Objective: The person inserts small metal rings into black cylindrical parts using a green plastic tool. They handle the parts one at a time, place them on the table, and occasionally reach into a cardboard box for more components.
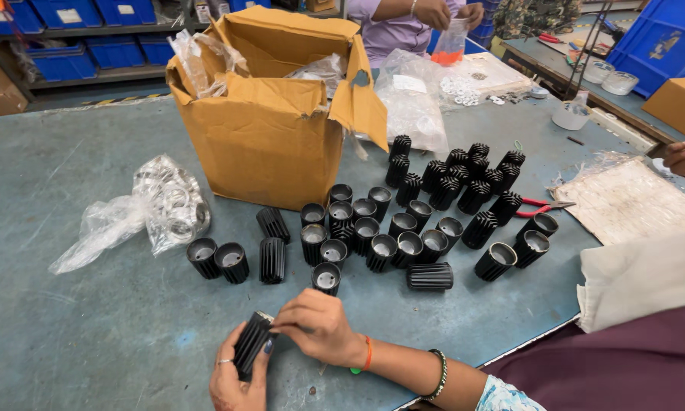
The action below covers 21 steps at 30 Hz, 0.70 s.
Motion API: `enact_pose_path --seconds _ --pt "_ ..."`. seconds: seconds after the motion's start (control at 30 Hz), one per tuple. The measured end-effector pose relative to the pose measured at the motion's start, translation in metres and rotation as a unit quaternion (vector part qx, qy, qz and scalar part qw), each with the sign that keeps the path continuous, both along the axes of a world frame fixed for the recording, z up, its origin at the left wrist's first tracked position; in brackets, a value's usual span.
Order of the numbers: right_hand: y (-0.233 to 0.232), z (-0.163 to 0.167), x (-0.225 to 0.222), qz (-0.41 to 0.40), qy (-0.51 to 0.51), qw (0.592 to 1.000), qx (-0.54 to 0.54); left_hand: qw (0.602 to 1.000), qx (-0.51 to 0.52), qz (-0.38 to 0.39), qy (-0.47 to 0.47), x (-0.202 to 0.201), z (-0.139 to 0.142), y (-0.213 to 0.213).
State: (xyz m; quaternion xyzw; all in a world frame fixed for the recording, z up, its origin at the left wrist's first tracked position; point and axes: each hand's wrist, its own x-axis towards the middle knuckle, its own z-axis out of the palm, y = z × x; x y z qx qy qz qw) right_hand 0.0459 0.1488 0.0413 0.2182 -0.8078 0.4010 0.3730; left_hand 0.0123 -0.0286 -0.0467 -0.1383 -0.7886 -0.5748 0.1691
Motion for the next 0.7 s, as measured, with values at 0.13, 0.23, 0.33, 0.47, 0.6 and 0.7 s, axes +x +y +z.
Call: enact_pose_path --seconds 0.13,0.23,0.33,0.47,0.6,0.7 --pt "0.003 -0.001 -0.005 -0.008 -0.028 0.998 -0.064 0.991 0.109 -0.024 -0.074 -0.003 0.001 -0.006" --pt "0.004 -0.004 -0.011 -0.028 -0.093 0.987 -0.129 0.995 0.100 -0.015 0.012 -0.003 0.006 -0.009" --pt "0.004 -0.007 -0.015 0.015 -0.118 0.979 -0.163 0.919 0.324 -0.080 -0.209 -0.004 0.015 -0.010" --pt "0.002 -0.006 -0.013 0.071 -0.159 0.970 -0.170 0.873 0.386 -0.086 -0.284 -0.003 0.024 -0.019" --pt "0.000 0.000 -0.007 0.099 -0.146 0.971 -0.164 0.813 0.474 -0.171 -0.291 -0.003 0.016 -0.028" --pt "-0.001 0.002 -0.004 0.108 -0.143 0.974 -0.137 0.758 0.525 -0.137 -0.361 -0.009 0.004 -0.032"
